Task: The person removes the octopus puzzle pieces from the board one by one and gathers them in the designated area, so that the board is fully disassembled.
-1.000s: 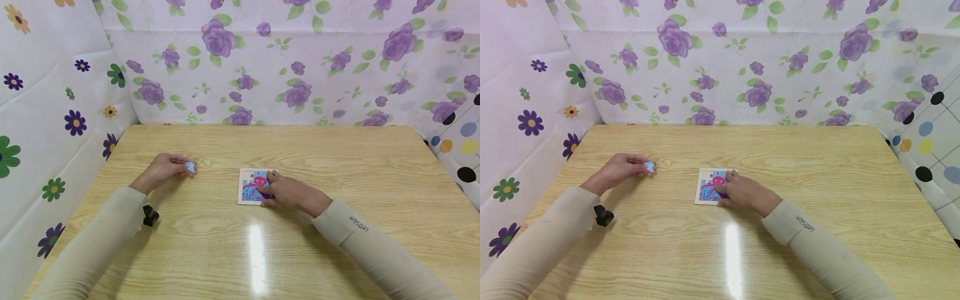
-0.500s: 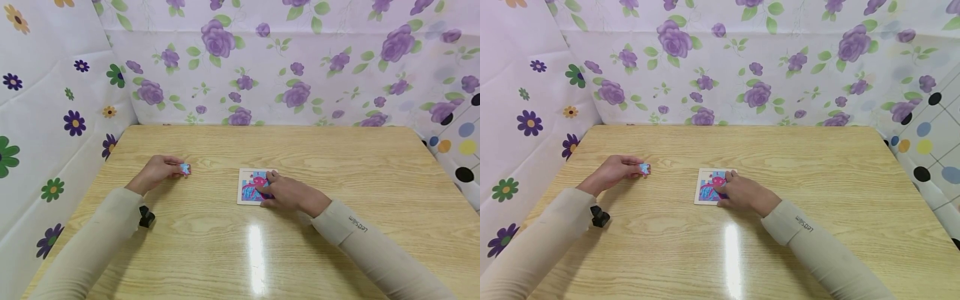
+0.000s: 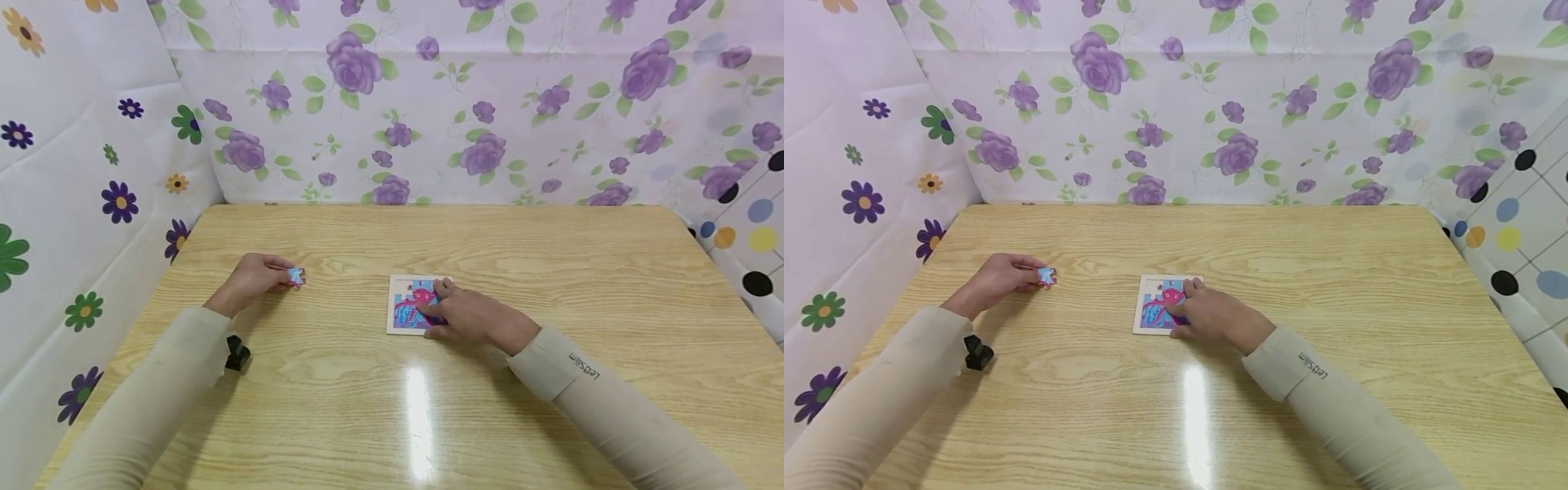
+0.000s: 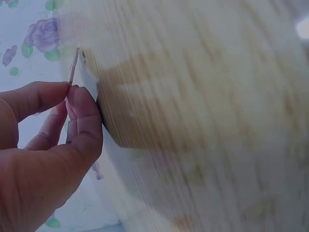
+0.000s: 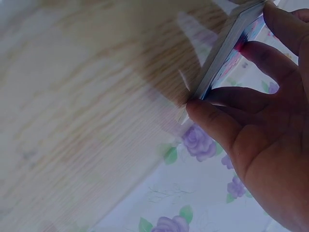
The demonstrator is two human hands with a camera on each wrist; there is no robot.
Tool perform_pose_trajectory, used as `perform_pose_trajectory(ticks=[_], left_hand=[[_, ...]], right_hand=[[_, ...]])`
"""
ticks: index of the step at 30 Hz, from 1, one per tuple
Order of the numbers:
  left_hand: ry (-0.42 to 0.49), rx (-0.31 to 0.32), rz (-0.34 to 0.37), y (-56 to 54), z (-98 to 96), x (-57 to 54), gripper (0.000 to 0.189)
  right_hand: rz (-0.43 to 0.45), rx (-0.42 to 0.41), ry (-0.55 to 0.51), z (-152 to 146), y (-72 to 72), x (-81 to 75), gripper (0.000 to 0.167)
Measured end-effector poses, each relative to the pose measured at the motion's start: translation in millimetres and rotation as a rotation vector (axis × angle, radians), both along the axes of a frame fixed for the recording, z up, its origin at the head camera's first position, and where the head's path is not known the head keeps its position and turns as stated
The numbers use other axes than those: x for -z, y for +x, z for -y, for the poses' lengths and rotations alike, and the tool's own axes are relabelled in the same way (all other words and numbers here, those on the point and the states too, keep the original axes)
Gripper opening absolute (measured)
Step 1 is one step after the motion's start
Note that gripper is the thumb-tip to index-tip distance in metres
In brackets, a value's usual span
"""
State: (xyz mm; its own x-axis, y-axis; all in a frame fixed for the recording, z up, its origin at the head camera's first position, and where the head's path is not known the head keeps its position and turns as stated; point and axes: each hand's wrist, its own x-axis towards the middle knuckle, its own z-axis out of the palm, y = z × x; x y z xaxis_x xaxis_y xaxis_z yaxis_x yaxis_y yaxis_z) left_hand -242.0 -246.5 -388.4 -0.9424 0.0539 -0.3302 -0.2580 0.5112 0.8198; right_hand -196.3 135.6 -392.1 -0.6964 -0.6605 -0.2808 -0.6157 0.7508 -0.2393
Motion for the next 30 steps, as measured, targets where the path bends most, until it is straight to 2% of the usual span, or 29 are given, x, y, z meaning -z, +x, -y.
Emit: perform_pose_trajectory(ticks=[4, 20, 30], left_hand=[[-0.037, -0.011, -0.001, -0.6, -0.3, -0.9, 0.037], [-0.093, -0.037, 0.028, -4.1, 4.7, 0.1, 0.035], [-0.14, -0.009, 0.024, -4.5, 2.0, -0.4, 0.032]], right_hand=[[-0.002, 0.002, 0.001, 0.3, 0.0, 0.3, 0.056], [-0.016, -0.009, -0.015, -0.8, 0.3, 1.4, 0.056], [0.013, 0.008, -0.055, -3.0, 1.1, 4.8, 0.055]])
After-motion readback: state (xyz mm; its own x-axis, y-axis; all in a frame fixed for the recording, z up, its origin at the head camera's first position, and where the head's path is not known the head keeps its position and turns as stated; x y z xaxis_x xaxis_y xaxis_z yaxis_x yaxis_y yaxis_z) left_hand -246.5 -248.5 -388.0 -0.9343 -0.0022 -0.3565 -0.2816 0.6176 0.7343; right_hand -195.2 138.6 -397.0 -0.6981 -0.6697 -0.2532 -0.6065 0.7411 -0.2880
